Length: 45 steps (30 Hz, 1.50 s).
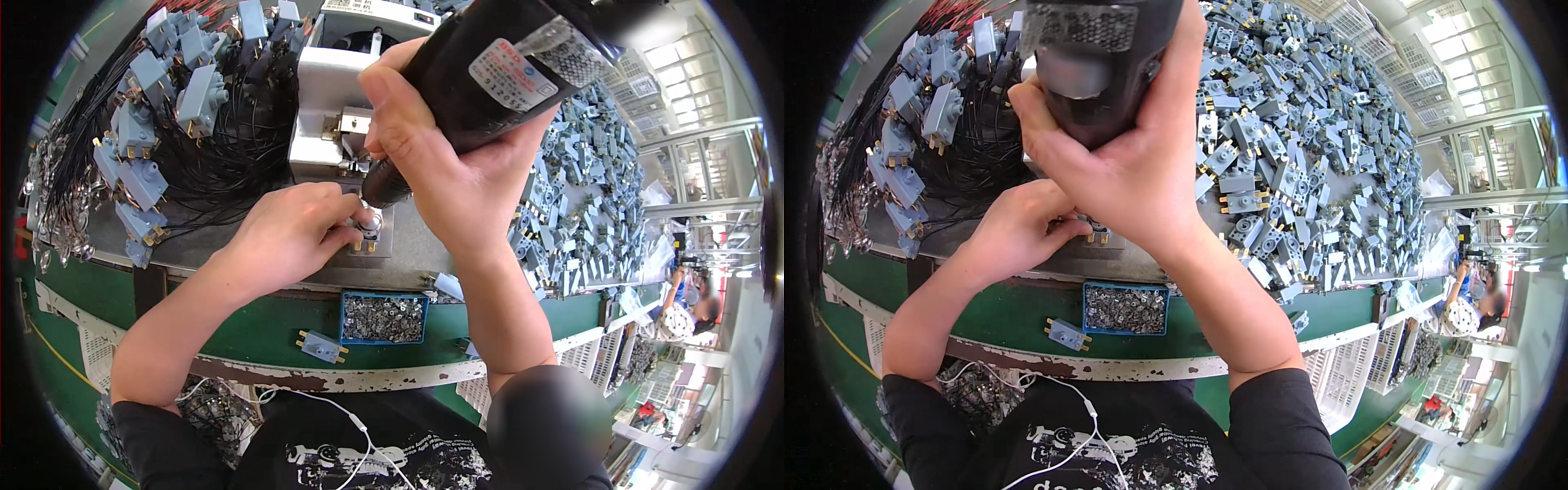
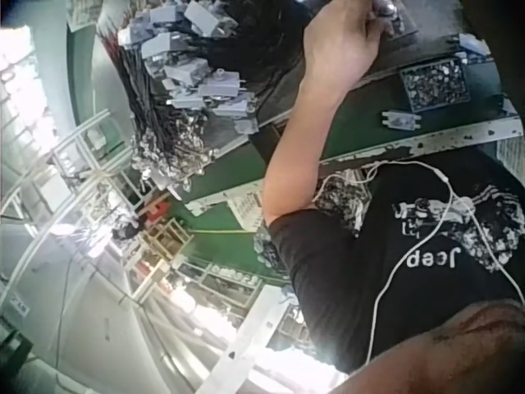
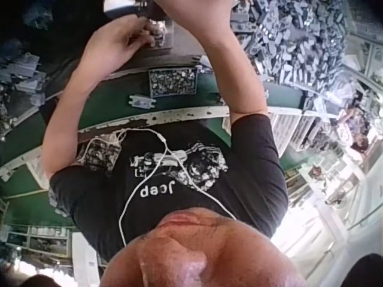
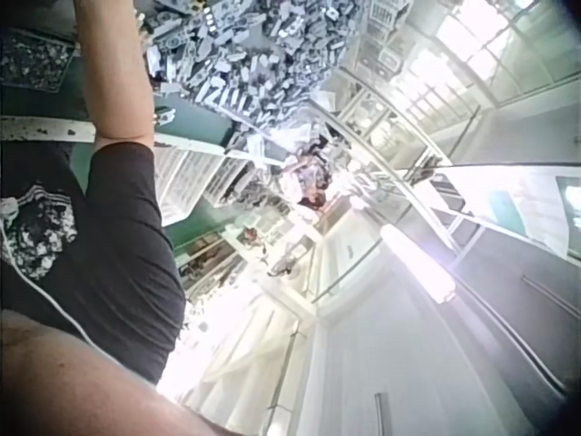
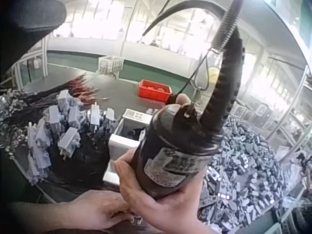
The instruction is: Assembling small electronic components onto a circuit board and securing them with metal connectors and an electric screwdriver.
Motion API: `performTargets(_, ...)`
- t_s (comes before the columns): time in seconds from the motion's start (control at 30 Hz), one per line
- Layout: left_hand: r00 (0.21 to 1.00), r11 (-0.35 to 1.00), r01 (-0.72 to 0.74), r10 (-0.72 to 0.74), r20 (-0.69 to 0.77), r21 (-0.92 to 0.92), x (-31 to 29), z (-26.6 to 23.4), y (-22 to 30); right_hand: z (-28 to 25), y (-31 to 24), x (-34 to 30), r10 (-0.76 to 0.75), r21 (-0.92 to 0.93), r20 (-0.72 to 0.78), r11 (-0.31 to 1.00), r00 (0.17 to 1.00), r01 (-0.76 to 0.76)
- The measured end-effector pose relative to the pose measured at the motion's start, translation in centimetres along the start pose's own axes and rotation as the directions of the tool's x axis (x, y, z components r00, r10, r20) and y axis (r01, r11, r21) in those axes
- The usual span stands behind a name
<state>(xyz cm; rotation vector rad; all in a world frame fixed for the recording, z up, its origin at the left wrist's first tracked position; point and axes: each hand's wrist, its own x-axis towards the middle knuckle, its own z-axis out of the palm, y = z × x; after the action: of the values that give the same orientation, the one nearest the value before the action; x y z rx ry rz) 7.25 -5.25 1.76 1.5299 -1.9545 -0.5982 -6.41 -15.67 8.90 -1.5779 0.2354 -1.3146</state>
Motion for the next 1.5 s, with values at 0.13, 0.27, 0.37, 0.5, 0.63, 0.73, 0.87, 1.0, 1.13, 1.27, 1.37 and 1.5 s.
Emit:
performTargets(0.13, 1.0, 1.0, -0.02, 0.02, -0.008, -0.009, 0.1, 0.6, -0.3, -0.9, 0.2, -0.2, 0.001, 0.017, 0.016, 1.0, 1.0, -0.001)
performTargets(0.27, 0.997, 0.997, -0.069, 0.071, -0.033, 0.041, -0.3, 0.3, -0.4, 0.6, -1.3, -0.6, 0.023, -0.007, 0.084, 1.0, 0.996, -0.022)
performTargets(0.37, 0.998, 0.999, -0.039, 0.037, -0.054, -0.028, -0.5, 0.4, -0.7, 0.8, -0.5, 0.3, -0.06, -0.132, 0.092, 0.989, 0.994, 0.072)
performTargets(0.5, 0.994, 0.997, -0.076, 0.078, -0.075, 0.021, 0.0, 0.5, -0.1, 0.9, 1.2, 1.4, -0.241, -0.086, 0.04, 0.966, 0.97, 0.243)
performTargets(0.63, 0.999, 0.999, -0.011, 0.01, -0.035, -0.034, 0.2, 0.2, -0.4, 0.7, -1.0, 0.5, 0.064, 0.07, -0.096, 0.996, 0.993, -0.058)
performTargets(0.73, 0.998, 0.995, 0.055, -0.053, 0.023, -0.088, 0.6, 0.2, 0.2, -1.4, -0.9, 1.3, -0.05, -0.082, 0.022, 0.995, 0.999, 0.052)
performTargets(0.87, 0.997, 0.997, 0.07, -0.07, -0.032, 0.019, -0.2, 0.5, 0.9, -1.7, -1.4, 0.2, -0.044, -0.068, 0.008, 0.997, 0.999, 0.045)
performTargets(1.0, 0.994, 0.998, 0.003, 0.004, -0.109, 0.069, 0.2, 1.1, 1.1, -2.2, -1.9, 0.3, -0.037, -0.071, 0.005, 0.997, 0.999, 0.037)
performTargets(1.13, 0.987, 0.995, -0.005, 0.022, -0.157, 0.104, -0.4, 1.3, 0.9, -2.1, -1.4, 0.3, -0.028, -0.053, 0.008, 0.998, 1.0, 0.029)
performTargets(1.27, 0.99, 0.995, -0.033, 0.045, -0.132, 0.097, -0.2, 1.4, 0.7, -0.9, -1.1, 0.1, -0.032, -0.058, 0.016, 0.998, 0.999, 0.033)
performTargets(1.37, 0.993, 0.997, -0.02, 0.029, -0.117, 0.074, -0.2, 1.5, 0.4, -1.0, -0.7, 0.3, -0.028, -0.047, 0.021, 0.998, 0.999, 0.029)
performTargets(1.5, 0.991, 0.997, -0.035, 0.044, -0.127, 0.075, -0.1, 1.6, 0.4, -0.8, -0.7, 0.1, -0.021, -0.041, 0.029, 0.999, 0.999, 0.023)
